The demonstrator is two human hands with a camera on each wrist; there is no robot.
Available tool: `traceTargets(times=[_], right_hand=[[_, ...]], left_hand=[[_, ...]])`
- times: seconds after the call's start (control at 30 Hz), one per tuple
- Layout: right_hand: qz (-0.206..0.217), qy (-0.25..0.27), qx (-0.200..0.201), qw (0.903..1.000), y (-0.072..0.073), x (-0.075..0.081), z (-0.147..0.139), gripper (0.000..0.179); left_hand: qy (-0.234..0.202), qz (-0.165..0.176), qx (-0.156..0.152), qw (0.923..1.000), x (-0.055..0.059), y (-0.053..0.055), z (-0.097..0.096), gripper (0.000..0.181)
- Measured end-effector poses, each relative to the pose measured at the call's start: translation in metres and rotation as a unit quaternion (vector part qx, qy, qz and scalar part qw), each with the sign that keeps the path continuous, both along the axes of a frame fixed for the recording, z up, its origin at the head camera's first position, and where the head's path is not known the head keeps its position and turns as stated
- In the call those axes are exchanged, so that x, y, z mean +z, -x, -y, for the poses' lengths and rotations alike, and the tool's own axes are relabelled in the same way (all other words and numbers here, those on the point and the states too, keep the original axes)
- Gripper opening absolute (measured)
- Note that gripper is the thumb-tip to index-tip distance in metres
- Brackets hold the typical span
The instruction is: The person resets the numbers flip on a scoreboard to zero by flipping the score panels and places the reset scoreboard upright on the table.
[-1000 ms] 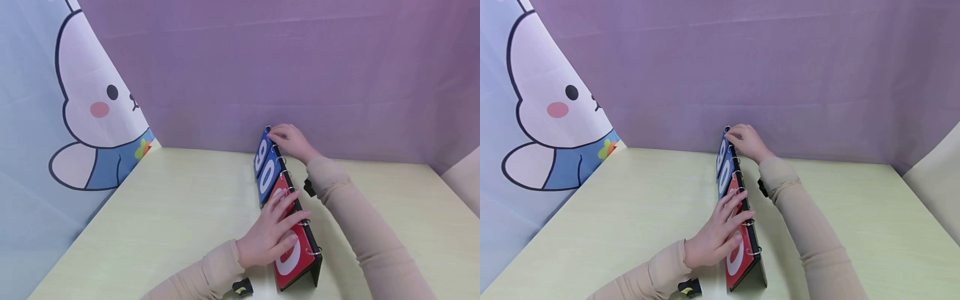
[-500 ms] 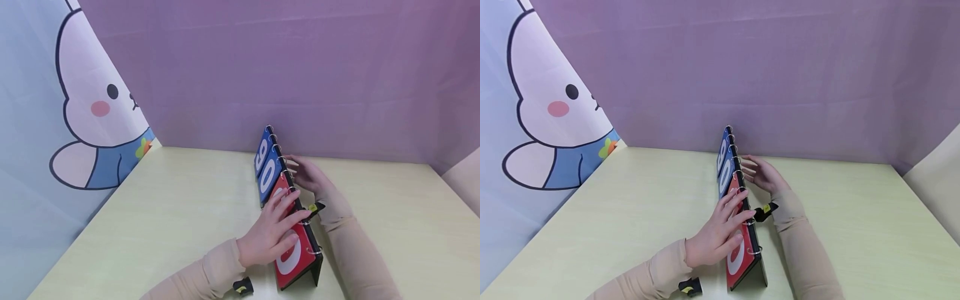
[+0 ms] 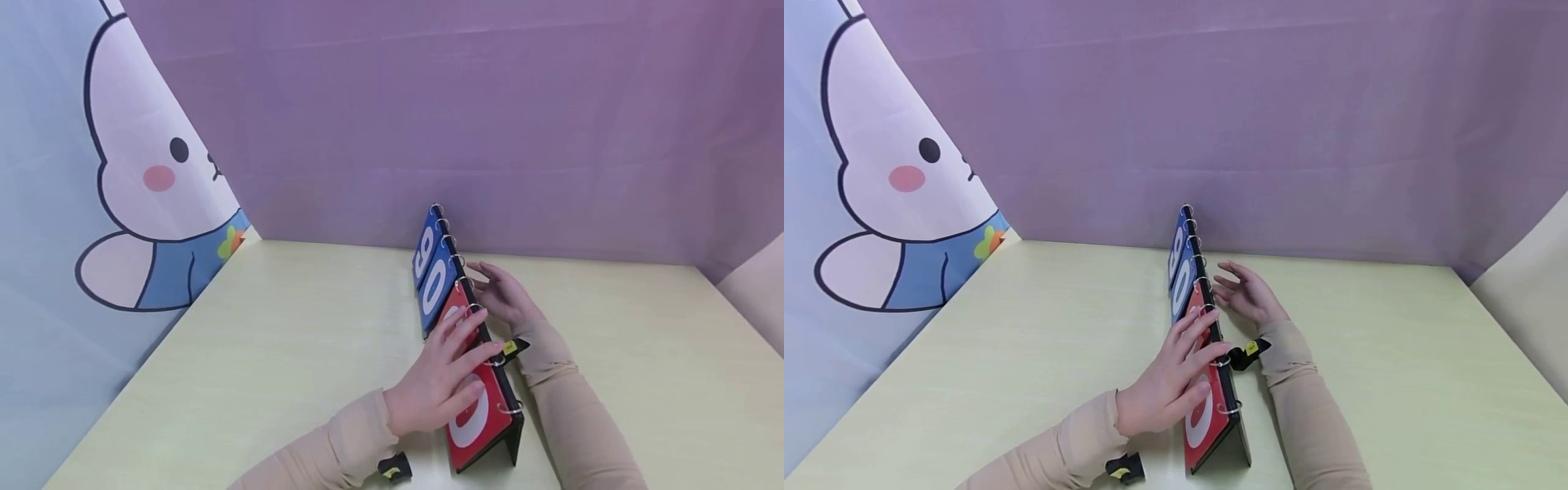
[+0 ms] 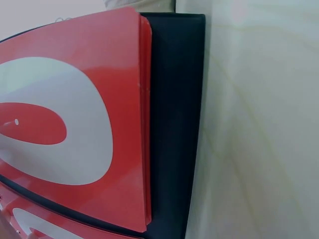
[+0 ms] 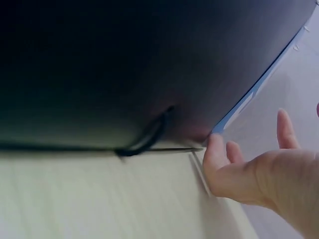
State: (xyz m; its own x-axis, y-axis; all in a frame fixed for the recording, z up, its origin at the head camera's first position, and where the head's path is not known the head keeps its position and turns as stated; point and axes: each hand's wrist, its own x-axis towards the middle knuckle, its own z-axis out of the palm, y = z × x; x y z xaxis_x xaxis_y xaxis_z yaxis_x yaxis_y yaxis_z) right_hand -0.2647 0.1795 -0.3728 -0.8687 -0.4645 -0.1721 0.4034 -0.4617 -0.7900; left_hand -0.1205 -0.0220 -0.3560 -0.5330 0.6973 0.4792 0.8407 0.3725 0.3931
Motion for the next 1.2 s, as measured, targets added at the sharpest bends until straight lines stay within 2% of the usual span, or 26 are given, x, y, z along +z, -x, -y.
traceTargets(times=[0.3,0.4,0.53,0.63,0.93,1.2], right_hand=[[0.059,0.046,-0.025,0.9969,0.005,-0.01,-0.004,0.028],[0.104,0.093,-0.058,0.9885,0.006,-0.012,-0.005,0.025],[0.152,0.143,-0.105,0.9723,0.006,-0.015,-0.008,0.02],[0.16,0.148,-0.119,0.9688,0.005,-0.016,-0.008,0.017],[0.16,0.155,-0.116,0.968,0.008,-0.017,-0.007,0.017],[0.158,0.15,-0.119,0.9687,0.009,-0.018,-0.006,0.018]], left_hand=[[-0.002,-0.004,0.006,1.0,-0.002,0.0,0.0,0.053],[-0.004,0.001,0.005,1.0,-0.002,0.0,0.0,0.053],[-0.006,0.0,0.004,1.0,-0.001,0.0,0.001,0.053],[-0.006,-0.005,0.003,1.0,-0.001,0.0,0.0,0.053],[-0.008,-0.018,0.007,0.9998,-0.001,0.0,0.0,0.051],[-0.007,0.0,0.004,1.0,-0.003,0.0,0.0,0.052]])
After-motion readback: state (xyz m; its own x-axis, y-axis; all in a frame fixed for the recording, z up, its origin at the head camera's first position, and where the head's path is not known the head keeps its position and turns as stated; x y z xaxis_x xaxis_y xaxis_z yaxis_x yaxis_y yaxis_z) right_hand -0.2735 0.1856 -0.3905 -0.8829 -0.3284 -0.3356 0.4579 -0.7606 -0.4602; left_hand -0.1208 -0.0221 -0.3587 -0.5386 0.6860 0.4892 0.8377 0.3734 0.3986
